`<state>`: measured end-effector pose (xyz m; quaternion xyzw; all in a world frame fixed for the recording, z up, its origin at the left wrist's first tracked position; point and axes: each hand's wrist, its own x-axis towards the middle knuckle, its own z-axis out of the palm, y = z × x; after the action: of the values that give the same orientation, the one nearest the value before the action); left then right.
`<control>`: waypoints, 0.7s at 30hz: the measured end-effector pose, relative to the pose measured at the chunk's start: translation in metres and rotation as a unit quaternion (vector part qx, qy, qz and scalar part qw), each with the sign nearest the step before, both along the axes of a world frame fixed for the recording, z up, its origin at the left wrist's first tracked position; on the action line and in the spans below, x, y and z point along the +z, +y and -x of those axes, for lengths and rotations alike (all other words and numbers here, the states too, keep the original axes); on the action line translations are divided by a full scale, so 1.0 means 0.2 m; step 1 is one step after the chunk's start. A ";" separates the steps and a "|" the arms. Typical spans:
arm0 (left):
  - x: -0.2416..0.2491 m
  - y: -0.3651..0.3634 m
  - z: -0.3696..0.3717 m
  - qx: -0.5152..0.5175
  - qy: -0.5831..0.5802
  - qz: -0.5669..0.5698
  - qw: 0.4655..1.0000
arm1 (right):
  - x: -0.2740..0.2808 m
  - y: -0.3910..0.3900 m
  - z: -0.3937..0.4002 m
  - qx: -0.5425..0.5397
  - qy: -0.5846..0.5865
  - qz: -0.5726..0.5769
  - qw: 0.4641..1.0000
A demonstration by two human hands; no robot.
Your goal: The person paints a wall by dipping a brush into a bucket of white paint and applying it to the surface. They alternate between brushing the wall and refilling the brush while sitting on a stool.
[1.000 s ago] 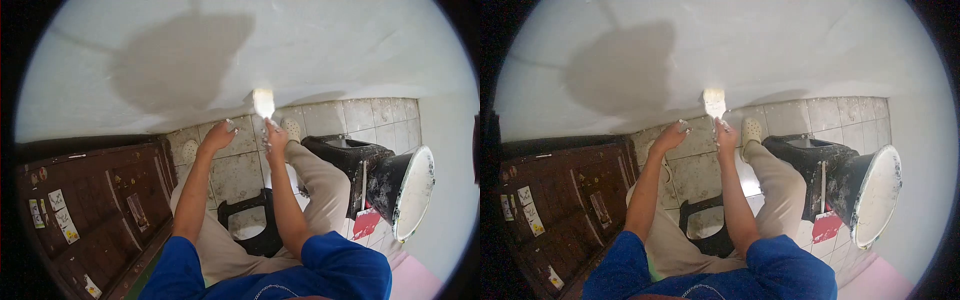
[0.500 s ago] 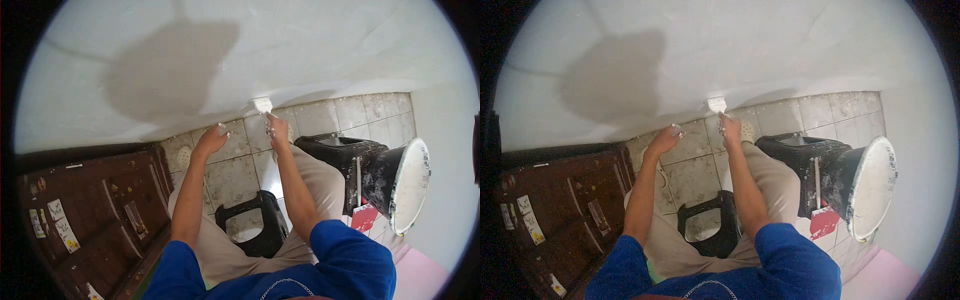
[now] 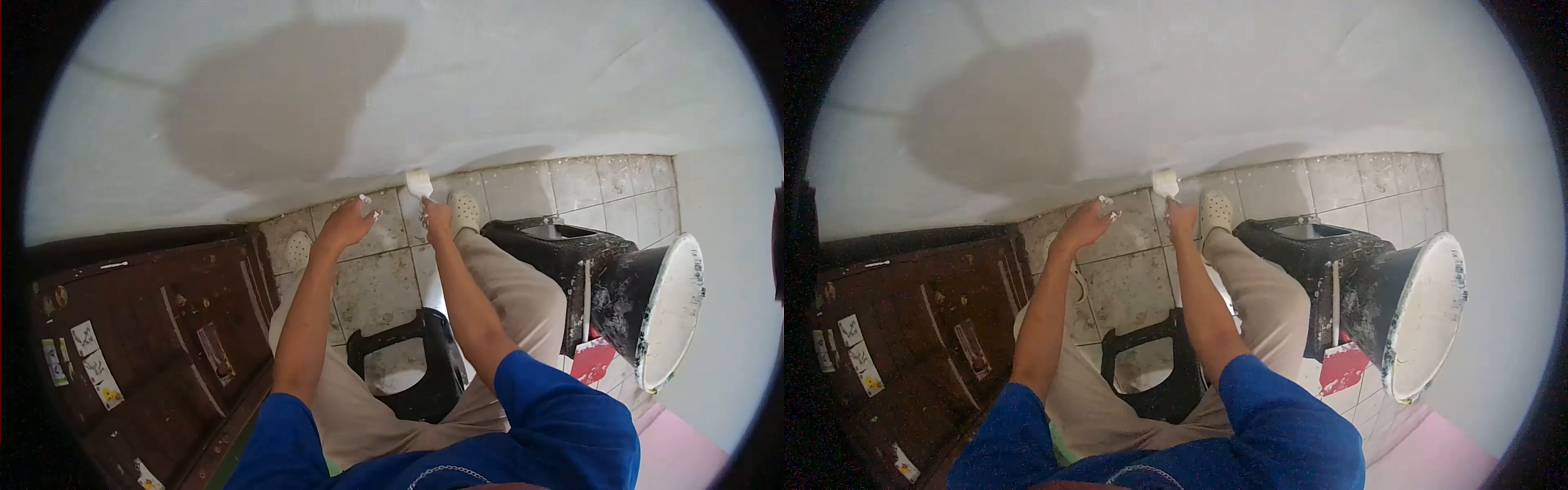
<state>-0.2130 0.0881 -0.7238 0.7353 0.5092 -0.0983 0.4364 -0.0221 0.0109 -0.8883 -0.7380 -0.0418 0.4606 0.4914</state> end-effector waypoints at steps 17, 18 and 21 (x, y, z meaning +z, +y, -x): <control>0.01 -0.05 0.03 -0.010 -0.014 -0.022 1.000 | 0.73 -0.12 0.05 0.008 -0.168 -0.164 0.972; 0.01 -0.03 0.03 -0.010 -0.009 -0.023 1.000 | 0.51 -0.09 0.05 0.051 -0.197 -0.118 0.972; -0.01 0.00 0.05 0.003 -0.027 0.005 1.000 | -0.10 0.04 0.09 0.173 -0.234 0.017 0.957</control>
<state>-0.2237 0.0874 -0.7251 0.7340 0.4992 -0.0797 0.4535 -0.0406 0.0183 -0.9083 -0.8148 -0.2750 0.3534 0.3681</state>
